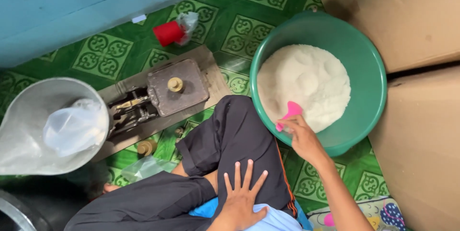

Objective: Scooping white powdered food from a large basin into small plastic bags using a plastic scoop.

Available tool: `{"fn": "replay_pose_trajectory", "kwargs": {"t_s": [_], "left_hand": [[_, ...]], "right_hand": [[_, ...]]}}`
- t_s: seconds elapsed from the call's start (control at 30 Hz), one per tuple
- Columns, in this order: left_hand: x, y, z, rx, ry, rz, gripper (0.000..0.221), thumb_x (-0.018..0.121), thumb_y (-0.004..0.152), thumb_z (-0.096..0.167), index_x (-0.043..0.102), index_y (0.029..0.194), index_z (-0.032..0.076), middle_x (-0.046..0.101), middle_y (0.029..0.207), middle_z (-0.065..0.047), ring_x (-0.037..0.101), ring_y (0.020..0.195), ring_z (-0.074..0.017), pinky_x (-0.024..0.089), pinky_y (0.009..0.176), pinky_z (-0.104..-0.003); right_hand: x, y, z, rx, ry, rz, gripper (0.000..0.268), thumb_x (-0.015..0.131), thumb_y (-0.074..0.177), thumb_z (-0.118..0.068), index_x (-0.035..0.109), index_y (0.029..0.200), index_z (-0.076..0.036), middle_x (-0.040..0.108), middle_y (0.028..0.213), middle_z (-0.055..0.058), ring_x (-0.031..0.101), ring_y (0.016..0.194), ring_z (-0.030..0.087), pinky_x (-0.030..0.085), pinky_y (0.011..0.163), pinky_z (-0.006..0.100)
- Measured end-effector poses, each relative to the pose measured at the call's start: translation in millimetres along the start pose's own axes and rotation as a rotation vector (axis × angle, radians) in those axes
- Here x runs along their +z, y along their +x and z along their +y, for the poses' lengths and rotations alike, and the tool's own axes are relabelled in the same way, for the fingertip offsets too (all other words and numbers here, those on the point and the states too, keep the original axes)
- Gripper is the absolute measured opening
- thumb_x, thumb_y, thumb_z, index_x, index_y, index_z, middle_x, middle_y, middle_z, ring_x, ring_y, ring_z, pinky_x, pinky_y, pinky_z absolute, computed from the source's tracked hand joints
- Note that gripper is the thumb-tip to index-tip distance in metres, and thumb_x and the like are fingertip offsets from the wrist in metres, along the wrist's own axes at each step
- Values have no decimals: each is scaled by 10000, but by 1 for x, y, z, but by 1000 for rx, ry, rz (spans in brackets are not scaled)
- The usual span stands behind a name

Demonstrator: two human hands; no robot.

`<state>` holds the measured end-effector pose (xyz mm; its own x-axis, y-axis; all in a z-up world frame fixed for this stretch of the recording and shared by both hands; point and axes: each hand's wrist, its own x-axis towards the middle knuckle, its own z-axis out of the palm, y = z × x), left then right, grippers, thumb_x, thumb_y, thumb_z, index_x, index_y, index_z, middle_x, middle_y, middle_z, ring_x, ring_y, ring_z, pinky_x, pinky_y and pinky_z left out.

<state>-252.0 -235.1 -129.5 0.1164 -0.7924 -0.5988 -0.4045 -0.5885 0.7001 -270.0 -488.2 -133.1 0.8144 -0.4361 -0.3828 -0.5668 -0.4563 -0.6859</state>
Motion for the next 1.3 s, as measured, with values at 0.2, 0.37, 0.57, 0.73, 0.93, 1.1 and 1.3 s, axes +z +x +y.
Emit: {"fn": "replay_pose_trajectory", "kwargs": {"t_s": [0.2, 0.37, 0.57, 0.73, 0.93, 1.1, 1.3], "left_hand": [[21, 13, -8, 0, 16, 115, 960, 675, 792, 419, 166, 1574, 196, -156, 1585, -243, -237, 1388, -545, -86, 991, -785], [32, 22, -14, -13, 52, 109, 971, 655, 785, 467, 157, 1580, 214, -146, 1584, -251, -233, 1376, -570, -65, 980, -787], [42, 27, -20, -36, 71, 110, 988, 675, 772, 464, 160, 1579, 218, -144, 1580, -259, -237, 1371, -573, -82, 979, -779], [46, 30, -24, -45, 73, 84, 991, 666, 774, 471, 147, 1581, 226, -162, 1573, -271, -246, 1364, -583, -94, 978, -775], [45, 32, -24, -49, 102, 76, 993, 662, 780, 492, 137, 1584, 239, -177, 1568, -278, -249, 1358, -600, -76, 966, -795], [55, 34, -31, -30, 122, 124, 1022, 693, 758, 501, 148, 1583, 242, -171, 1567, -282, -245, 1356, -602, -77, 959, -797], [44, 31, -22, -51, 136, 84, 1009, 669, 771, 515, 139, 1584, 237, -153, 1570, -289, -217, 1363, -606, -61, 974, -776]], "right_hand": [[-3, 22, 17, -183, -240, 1, 341, 562, 769, 93, 717, 955, -148, 573, 1137, 30, 643, 777, 240, 516, 750, 366], [-19, 31, 7, -126, -169, 42, 146, 668, 742, -3, 662, 848, -103, 596, 1000, 1, 572, 1014, 208, 496, 784, 333], [-46, 30, 20, -111, -18, 310, 135, 664, 783, 10, 643, 902, -50, 671, 934, 49, 643, 823, 208, 504, 801, 306], [-69, 25, 44, -88, 79, 524, 138, 679, 864, 12, 661, 1001, 4, 707, 942, 99, 671, 791, 193, 570, 755, 296], [-93, 13, 66, 168, 388, 546, 205, 685, 863, 18, 671, 1067, 27, 690, 903, 146, 713, 806, 200, 558, 705, 229], [-114, 7, 41, 527, -104, 241, 417, 663, 833, -4, 693, 1230, -127, 762, 823, 95, 680, 699, 193, 545, 667, 304], [-87, 20, 35, 620, -340, 10, 376, 565, 875, -96, 688, 1222, -174, 744, 998, 106, 688, 794, 306, 551, 766, 391]]}}
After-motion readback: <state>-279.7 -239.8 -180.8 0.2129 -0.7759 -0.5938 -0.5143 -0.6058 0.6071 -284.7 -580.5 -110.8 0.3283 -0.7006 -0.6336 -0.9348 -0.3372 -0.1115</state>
